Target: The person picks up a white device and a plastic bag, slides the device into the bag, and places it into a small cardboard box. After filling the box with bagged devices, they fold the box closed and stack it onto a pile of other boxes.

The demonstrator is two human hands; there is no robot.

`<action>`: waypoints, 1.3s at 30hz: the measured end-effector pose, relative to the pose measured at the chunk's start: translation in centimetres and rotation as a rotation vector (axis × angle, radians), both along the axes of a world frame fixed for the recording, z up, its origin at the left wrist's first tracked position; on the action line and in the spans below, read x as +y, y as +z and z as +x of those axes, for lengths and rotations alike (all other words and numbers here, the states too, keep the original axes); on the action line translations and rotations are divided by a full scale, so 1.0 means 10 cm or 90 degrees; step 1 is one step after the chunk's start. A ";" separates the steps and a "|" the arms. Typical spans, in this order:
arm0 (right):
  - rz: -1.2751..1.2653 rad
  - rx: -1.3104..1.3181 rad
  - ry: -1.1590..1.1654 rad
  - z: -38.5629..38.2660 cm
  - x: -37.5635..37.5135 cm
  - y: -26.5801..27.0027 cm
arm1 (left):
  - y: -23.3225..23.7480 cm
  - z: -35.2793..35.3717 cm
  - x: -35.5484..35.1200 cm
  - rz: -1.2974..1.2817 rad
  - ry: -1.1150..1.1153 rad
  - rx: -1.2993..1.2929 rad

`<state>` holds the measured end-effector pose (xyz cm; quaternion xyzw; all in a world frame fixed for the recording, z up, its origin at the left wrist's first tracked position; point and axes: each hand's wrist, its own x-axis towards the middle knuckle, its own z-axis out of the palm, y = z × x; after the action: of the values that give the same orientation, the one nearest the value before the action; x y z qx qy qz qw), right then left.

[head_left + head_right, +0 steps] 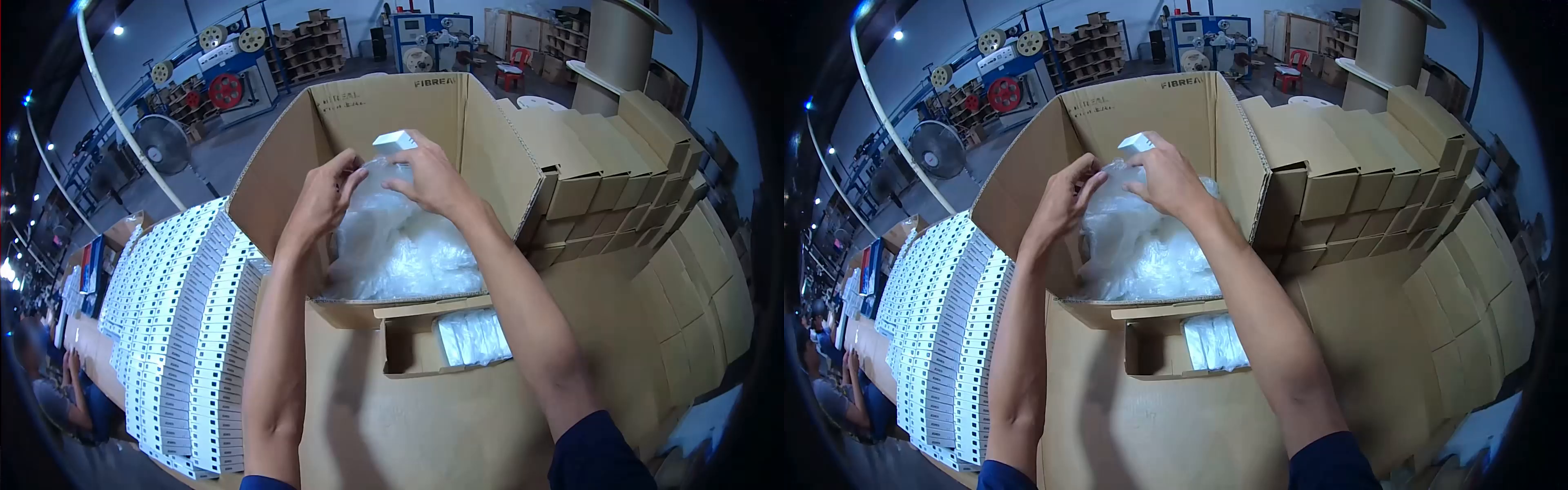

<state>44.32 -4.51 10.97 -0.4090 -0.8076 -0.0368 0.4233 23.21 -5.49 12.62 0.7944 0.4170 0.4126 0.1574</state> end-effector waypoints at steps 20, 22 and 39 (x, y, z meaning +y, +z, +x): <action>-0.033 0.297 -0.103 -0.06 -0.57 0.43 | -0.15 0.30 -0.30 -0.015 0.257 -0.323; -0.112 0.327 -0.066 -0.09 -0.90 0.55 | 0.10 0.33 -0.73 -0.053 0.232 -0.242; -0.433 0.489 0.127 -0.24 -3.89 -0.98 | -1.43 0.24 -3.83 -0.119 0.235 -0.495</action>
<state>41.91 -43.41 1.15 -0.4286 -0.5952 0.4210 0.5337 25.62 -43.81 -1.68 0.4745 0.4970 0.6629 0.2973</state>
